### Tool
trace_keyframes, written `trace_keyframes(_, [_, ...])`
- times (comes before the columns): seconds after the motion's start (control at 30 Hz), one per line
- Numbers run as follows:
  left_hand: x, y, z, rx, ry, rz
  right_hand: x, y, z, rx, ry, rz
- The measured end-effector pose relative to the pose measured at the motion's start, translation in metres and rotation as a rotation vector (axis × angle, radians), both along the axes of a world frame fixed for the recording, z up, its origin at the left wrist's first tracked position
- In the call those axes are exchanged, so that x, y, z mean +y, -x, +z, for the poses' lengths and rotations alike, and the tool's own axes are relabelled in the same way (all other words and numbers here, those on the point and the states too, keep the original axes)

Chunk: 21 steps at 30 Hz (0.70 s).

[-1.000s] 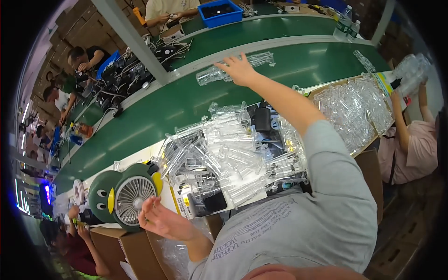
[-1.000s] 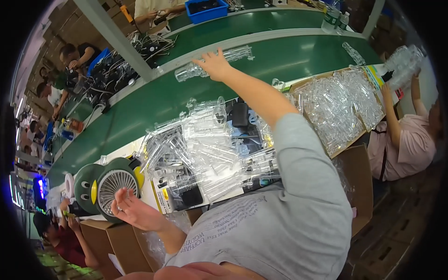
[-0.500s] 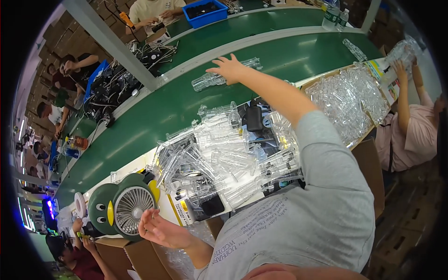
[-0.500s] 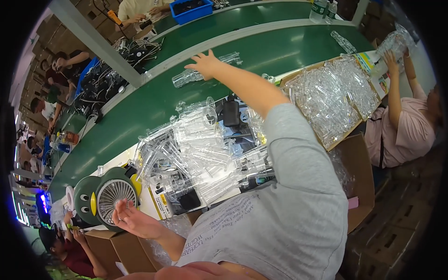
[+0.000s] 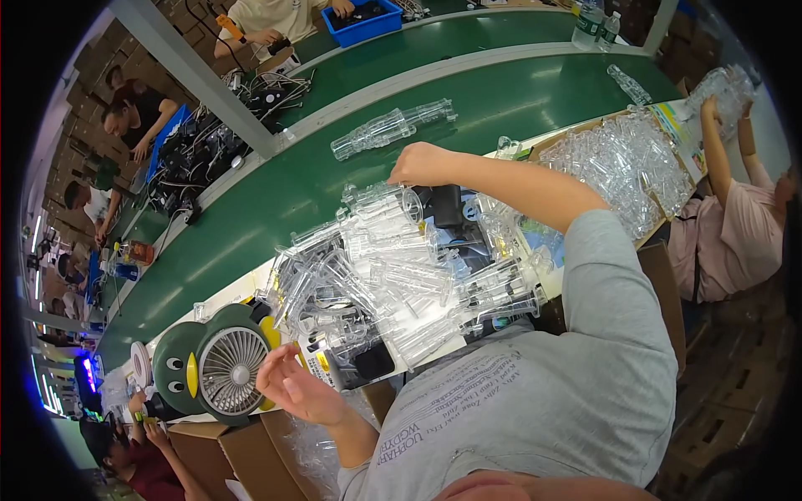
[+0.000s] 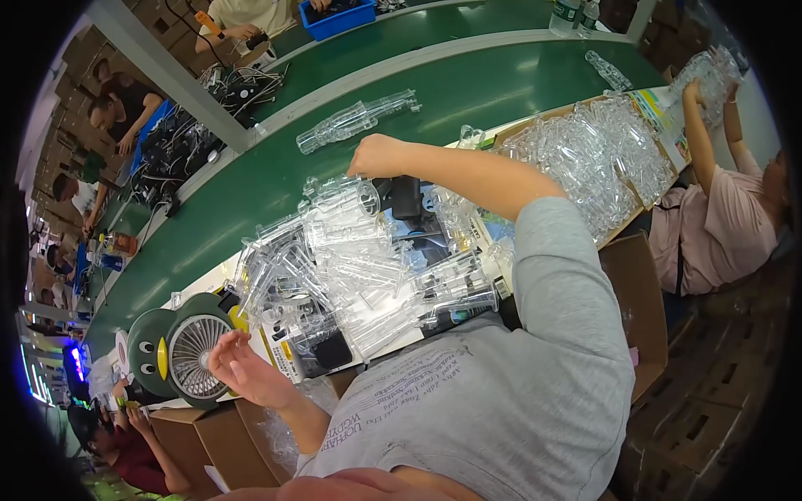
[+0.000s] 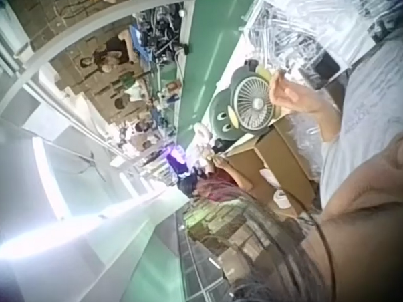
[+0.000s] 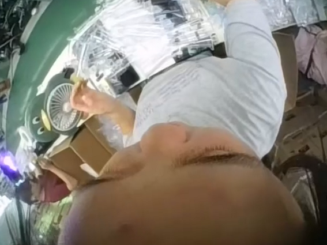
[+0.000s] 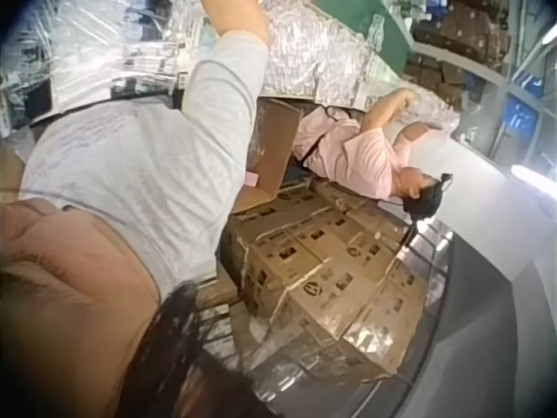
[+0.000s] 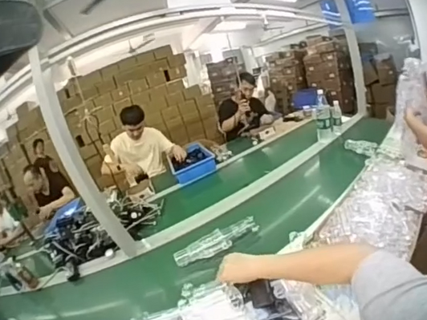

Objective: Assembling small plastic components on a production line by applying liquid from a dispenser bottle.

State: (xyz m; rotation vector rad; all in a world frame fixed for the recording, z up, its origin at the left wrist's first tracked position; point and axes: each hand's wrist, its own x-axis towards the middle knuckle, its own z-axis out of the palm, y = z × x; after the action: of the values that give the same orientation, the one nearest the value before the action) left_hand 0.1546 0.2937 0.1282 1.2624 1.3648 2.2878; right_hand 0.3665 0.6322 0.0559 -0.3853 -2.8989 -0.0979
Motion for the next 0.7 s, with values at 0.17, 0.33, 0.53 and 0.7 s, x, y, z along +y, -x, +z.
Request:
trace_keyframes(0.17, [-0.007, 0.004, -0.005, -0.014, 0.014, -0.01, -0.006, -0.007, -0.003, -0.023, -0.151, 0.026])
trace_keyframes(0.33, [-0.005, 0.0, -0.004, -0.03, 0.012, -0.044, -0.013, -0.008, -0.012, 0.066, -0.402, 0.036])
trace_keyframes(0.53, [-0.004, -0.002, -0.003, -0.015, 0.019, -0.073, -0.01, -0.011, -0.009, 0.003, -0.427, -0.043])
trace_keyframes(0.7, [-0.004, -0.004, -0.002, -0.009, 0.008, -0.083, -0.014, -0.012, 0.001, -0.015, -0.411, -0.046])
